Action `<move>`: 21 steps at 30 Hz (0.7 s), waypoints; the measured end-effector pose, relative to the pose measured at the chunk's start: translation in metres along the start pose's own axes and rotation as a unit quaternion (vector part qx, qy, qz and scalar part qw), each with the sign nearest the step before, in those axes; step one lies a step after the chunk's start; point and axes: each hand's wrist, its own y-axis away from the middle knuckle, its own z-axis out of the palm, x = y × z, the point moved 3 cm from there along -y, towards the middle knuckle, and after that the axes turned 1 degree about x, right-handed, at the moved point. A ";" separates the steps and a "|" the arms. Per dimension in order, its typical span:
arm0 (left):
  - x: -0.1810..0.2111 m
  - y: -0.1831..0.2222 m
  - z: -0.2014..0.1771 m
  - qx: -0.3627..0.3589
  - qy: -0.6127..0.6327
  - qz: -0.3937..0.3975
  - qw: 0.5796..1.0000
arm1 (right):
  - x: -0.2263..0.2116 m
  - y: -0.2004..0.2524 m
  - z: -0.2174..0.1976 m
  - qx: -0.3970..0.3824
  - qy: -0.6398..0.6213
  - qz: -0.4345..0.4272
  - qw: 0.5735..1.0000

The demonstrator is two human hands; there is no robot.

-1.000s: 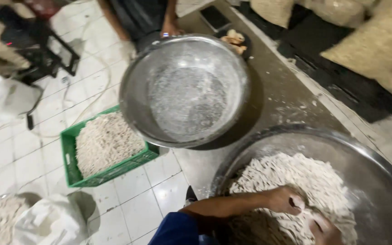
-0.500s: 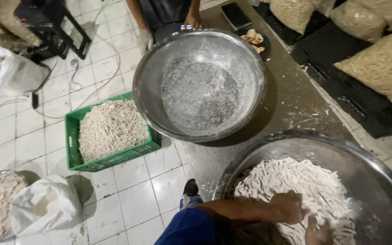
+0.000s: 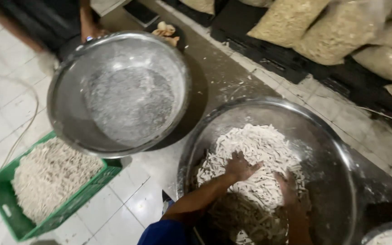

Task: Mixing shredded food material in a large metal bowl using both hands

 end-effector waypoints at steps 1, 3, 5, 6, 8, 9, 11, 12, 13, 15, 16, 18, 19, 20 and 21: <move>0.002 -0.011 0.011 0.019 0.017 0.055 0.998 | -0.008 0.003 0.005 -0.010 0.006 -0.006 1.000; 0.015 -0.001 0.010 0.032 0.032 0.112 0.993 | -0.019 0.008 0.009 -0.015 0.011 -0.007 1.000; 0.037 0.030 -0.018 -0.029 0.033 0.093 0.995 | -0.046 0.011 0.018 -0.234 -0.305 -0.246 0.890; 0.033 0.033 -0.020 -0.034 0.030 0.094 0.994 | -0.046 0.007 0.011 -0.228 -0.306 -0.244 0.891; 0.025 0.036 -0.034 0.047 0.022 0.134 0.990 | -0.035 -0.012 -0.006 -0.012 0.134 -0.066 0.989; 0.030 0.049 -0.047 0.046 0.020 0.135 0.990 | -0.040 -0.039 -0.007 -0.010 0.132 -0.065 0.989; 0.037 0.084 -0.066 0.066 -0.107 0.132 0.983 | -0.064 -0.052 -0.008 0.051 0.227 -0.665 0.709; 0.027 0.070 -0.054 0.062 -0.110 0.134 0.983 | -0.086 -0.051 -0.002 0.054 0.228 -0.662 0.712; 0.015 0.055 -0.043 0.079 -0.105 0.106 0.986 | -0.109 -0.048 0.003 0.185 0.329 -0.666 0.643; 0.001 0.033 -0.040 0.095 -0.105 0.087 0.986 | -0.149 -0.041 0.025 0.318 0.424 -0.646 0.550; -0.007 0.028 -0.045 0.103 -0.044 0.052 0.992 | -0.154 -0.053 0.040 0.124 0.453 -0.382 0.796; -0.031 0.004 -0.040 0.103 0.008 0.019 0.994 | -0.123 -0.064 0.066 -0.080 0.394 -0.045 0.914; -0.050 -0.013 -0.038 0.200 0.000 -0.019 0.980 | -0.102 -0.072 0.079 -0.137 0.416 -0.091 0.895; -0.066 -0.030 -0.032 0.297 -0.002 -0.056 0.953 | -0.082 -0.080 0.087 -0.193 0.439 -0.140 0.866; -0.077 -0.045 -0.033 0.292 -0.004 -0.051 0.955 | -0.105 -0.046 0.074 -0.189 0.438 -0.134 0.869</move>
